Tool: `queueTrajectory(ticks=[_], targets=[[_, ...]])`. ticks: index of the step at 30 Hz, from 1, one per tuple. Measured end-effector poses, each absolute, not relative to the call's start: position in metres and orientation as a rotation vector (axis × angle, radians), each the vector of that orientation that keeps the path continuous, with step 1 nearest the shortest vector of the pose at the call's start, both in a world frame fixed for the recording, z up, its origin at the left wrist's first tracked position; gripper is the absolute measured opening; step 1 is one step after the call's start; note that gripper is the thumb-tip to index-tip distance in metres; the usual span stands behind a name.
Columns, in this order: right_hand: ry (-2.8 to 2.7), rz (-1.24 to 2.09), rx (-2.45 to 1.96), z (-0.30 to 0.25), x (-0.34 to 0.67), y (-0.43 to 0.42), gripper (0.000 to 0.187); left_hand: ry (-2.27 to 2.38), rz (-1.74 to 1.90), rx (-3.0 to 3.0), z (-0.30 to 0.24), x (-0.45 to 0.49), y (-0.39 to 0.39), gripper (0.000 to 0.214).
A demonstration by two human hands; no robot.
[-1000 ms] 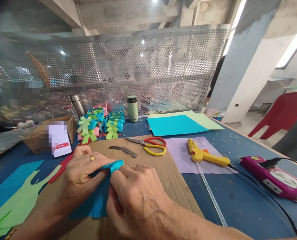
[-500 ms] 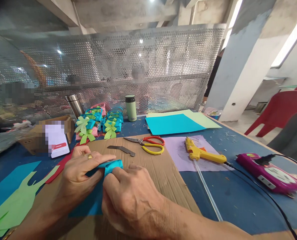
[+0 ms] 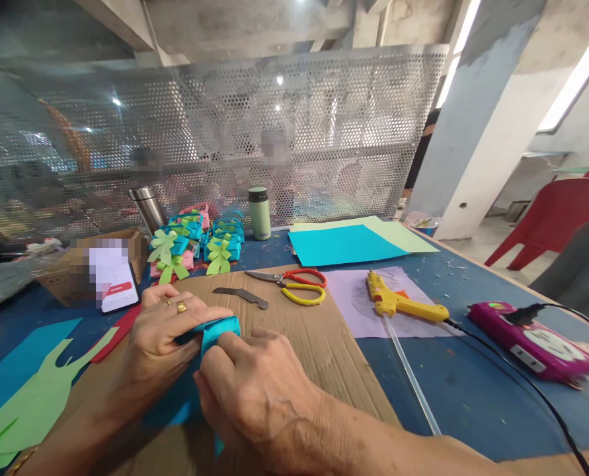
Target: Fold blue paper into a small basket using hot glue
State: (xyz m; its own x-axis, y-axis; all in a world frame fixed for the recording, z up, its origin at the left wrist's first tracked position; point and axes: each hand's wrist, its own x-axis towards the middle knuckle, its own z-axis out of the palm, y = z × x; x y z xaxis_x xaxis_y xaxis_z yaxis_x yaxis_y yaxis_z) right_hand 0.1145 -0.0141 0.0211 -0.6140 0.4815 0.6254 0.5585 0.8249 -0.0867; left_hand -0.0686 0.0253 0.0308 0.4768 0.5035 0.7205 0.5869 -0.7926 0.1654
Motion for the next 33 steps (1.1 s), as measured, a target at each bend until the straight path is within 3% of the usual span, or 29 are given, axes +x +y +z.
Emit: queueTrajectory(ticks=[26, 33], targets=[[-2.324, -0.195, -0.776, 0.012, 0.112, -0.013, 0.028, -1.234, -1.025, -2.789, 0.045, -0.065, 0.021, 0.029], [-2.355, -0.185, -0.744, 0.01, 0.109, -0.016, 0.027, -1.332, -0.94, -2.861, 0.051, -0.062, 0.019, 0.023]])
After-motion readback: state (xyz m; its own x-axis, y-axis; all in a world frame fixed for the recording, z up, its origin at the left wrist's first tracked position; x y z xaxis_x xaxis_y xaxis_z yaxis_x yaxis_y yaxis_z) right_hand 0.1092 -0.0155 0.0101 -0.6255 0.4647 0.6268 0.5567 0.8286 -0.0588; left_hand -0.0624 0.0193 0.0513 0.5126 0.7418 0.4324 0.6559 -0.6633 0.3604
